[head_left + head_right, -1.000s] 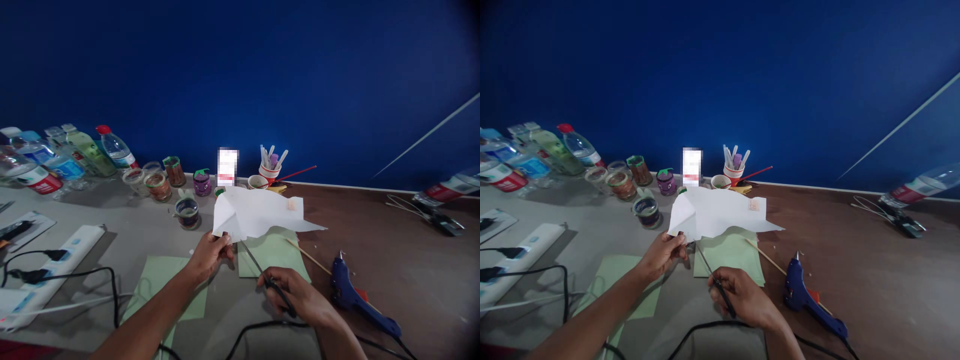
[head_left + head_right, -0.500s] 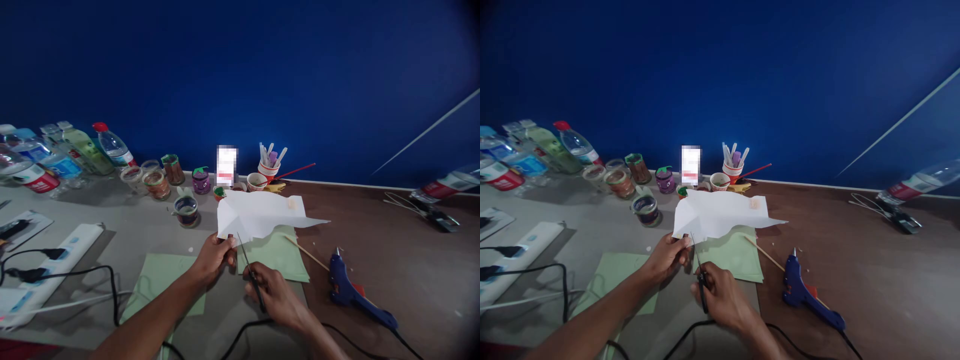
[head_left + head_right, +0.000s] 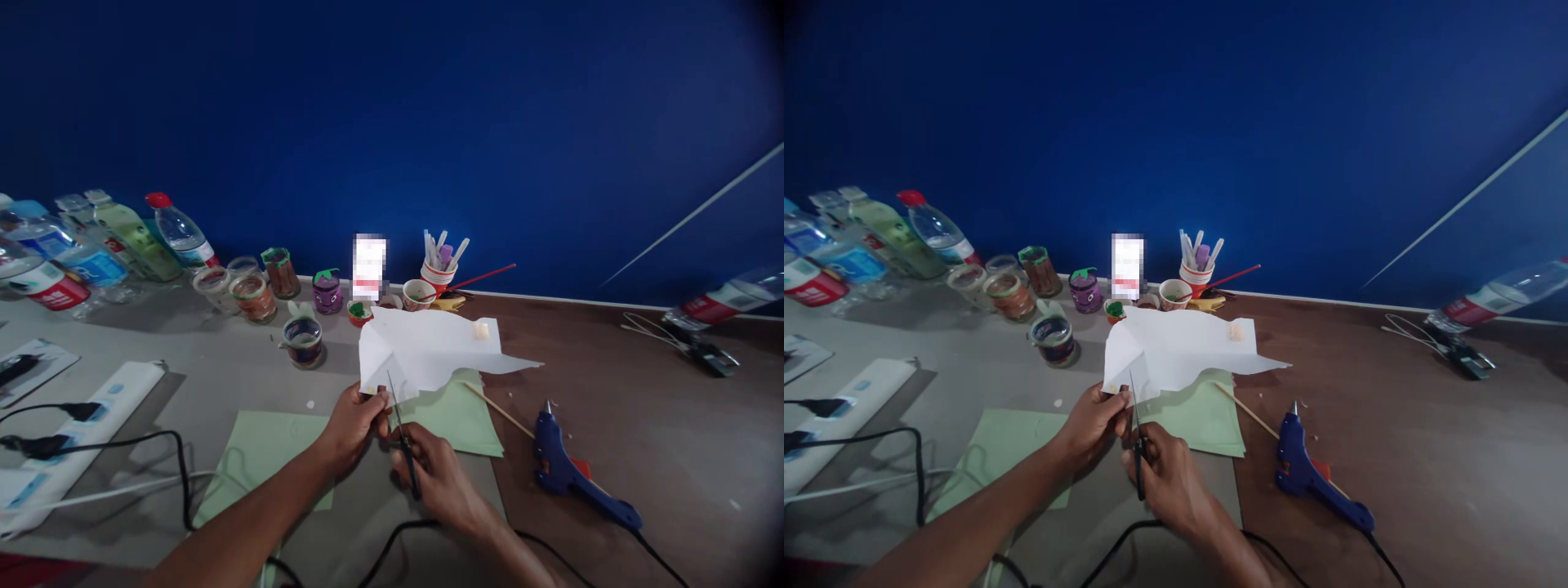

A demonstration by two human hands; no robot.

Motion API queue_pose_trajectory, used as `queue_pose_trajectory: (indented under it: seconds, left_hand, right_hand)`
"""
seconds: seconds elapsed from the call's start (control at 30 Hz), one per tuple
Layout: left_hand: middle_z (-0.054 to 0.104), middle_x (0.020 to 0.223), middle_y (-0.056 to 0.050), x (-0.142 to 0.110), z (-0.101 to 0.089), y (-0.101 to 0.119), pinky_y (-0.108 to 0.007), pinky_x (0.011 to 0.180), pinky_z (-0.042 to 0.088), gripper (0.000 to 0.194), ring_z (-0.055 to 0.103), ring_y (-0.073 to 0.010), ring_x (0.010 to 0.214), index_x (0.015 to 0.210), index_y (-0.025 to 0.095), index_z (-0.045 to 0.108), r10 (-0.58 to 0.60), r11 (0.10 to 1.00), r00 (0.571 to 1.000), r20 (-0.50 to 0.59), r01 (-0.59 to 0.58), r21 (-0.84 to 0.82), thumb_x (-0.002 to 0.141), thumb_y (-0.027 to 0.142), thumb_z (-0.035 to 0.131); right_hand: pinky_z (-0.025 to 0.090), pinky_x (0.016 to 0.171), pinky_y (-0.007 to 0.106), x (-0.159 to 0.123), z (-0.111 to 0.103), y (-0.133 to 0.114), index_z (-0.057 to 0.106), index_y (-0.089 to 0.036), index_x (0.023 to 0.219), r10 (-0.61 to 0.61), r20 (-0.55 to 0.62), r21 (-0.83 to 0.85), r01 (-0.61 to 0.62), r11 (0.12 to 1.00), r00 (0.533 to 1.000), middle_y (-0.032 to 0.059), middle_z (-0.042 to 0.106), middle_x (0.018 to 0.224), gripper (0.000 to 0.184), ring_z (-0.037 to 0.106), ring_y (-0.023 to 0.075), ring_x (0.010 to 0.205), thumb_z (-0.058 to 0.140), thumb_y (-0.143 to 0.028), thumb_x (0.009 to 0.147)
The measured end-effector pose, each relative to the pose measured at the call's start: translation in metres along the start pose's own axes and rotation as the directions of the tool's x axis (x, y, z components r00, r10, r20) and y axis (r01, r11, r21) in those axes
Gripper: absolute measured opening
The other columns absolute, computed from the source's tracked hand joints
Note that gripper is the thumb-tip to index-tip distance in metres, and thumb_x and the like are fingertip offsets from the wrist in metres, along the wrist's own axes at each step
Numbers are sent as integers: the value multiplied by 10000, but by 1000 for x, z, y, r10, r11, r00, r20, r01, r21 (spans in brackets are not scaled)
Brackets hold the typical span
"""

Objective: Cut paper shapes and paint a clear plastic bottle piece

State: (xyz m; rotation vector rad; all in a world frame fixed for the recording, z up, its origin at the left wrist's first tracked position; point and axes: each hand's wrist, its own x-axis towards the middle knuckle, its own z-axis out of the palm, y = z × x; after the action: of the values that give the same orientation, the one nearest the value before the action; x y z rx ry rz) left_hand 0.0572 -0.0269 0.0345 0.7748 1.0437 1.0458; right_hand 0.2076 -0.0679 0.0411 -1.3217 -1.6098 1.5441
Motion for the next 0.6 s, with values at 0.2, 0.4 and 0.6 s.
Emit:
queue_pose_trajectory:
  seconds: [0.2, 0.4, 0.6]
  left_hand:
    - [517, 481, 55, 0, -1, 4, -230, 441, 412, 319, 460, -86, 397, 686, 172, 538, -65, 992, 998, 18, 67, -109, 667, 394, 765]
    - [588, 615, 27, 3, -10, 5, -237, 441, 469, 344, 521, -91, 431, 757, 156, 560, -192, 960, 977, 93, 206, -187, 655, 378, 803]
    - [610, 642, 5, 7, -19, 14, -249, 396, 463, 332, 471, -80, 369, 804, 140, 581, -352, 903, 930, 105, 367, -224, 877, 463, 579]
  right_hand:
    - [343, 529, 249, 3, -3, -2, 561, -170, 906, 52, 10, 178, -53, 983, 999, -40, 494, 556, 496, 440, 120, 525, 558, -655, 805]
    - [327, 522, 251, 4, -11, -2, 586, -146, 911, 57, -6, 221, -54, 974, 998, -24, 532, 518, 587, 438, 116, 494, 545, -718, 791]
    - [316, 521, 248, 1, -17, -2, 610, -145, 912, 75, 42, 229, -83, 970, 996, -29, 526, 508, 546, 426, 110, 486, 575, -676, 793]
